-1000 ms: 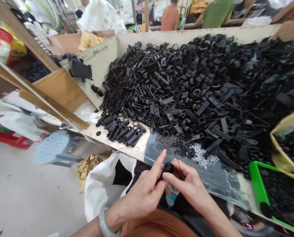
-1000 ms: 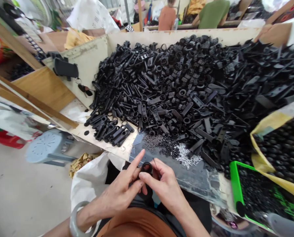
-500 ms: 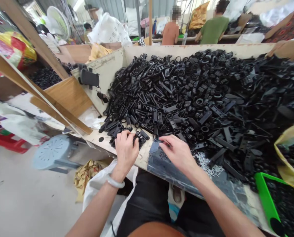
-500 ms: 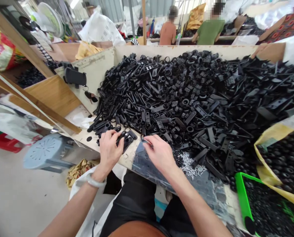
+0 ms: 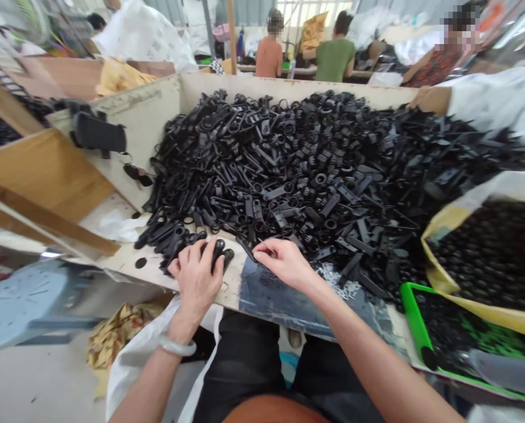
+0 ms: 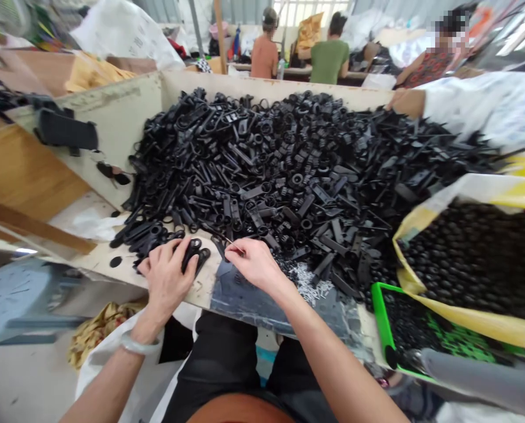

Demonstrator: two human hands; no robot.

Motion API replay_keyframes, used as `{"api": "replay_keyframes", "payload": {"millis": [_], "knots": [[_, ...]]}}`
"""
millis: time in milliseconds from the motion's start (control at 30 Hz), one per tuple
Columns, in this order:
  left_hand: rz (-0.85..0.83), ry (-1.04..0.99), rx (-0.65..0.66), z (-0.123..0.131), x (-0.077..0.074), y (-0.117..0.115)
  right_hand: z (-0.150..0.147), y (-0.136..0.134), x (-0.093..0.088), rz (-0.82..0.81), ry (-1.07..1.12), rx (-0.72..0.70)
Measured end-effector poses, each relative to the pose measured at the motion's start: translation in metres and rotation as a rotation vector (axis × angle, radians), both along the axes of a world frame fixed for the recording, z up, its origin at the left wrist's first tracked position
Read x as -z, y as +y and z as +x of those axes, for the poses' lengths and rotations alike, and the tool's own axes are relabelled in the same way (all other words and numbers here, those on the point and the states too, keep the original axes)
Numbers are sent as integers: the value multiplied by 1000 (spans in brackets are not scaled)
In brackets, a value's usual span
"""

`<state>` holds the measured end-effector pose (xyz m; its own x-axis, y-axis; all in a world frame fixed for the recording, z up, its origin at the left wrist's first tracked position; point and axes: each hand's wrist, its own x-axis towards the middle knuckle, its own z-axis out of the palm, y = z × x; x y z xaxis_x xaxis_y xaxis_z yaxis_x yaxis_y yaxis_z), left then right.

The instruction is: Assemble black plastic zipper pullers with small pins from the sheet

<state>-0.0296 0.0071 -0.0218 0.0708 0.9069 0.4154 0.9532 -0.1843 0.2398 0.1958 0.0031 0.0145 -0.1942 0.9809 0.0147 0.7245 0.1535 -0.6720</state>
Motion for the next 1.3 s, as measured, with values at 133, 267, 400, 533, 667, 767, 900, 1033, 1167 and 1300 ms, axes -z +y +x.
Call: {"api": "replay_keyframes", "payload": {"millis": [133, 267, 400, 533, 667, 767, 900, 1033, 1167, 1300], "knots": [[81, -296, 73, 12, -17, -13, 31, -72, -1, 67, 83, 179], [-423, -948, 222, 55, -31, -49, 24, -128, 8, 262, 223, 212], [-1059, -1533, 216, 96, -30, -81, 18, -148, 14, 248, 208, 30], [-1179, -1700, 50, 97, -28, -89, 56, -142, 13, 142, 278, 165], [-1220, -1705, -10, 89, -32, -89, 91, -125, 19, 239, 37, 335], [-1235, -1747, 5, 91, -33, -92, 85, -111, 28, 206, -181, 173], [-1230, -1783, 11, 93, -31, -94, 62, -93, 36, 141, -374, 109], [-1216, -1800, 20, 90, -30, -94, 54, -83, 37, 115, -452, 52], [-1210, -1809, 12, 87, -29, -92, 56, -82, 35, 102, -507, -19], [-1201, -1826, -18, 85, -30, -91, 60, -87, 33, 106, -546, -32]]}}
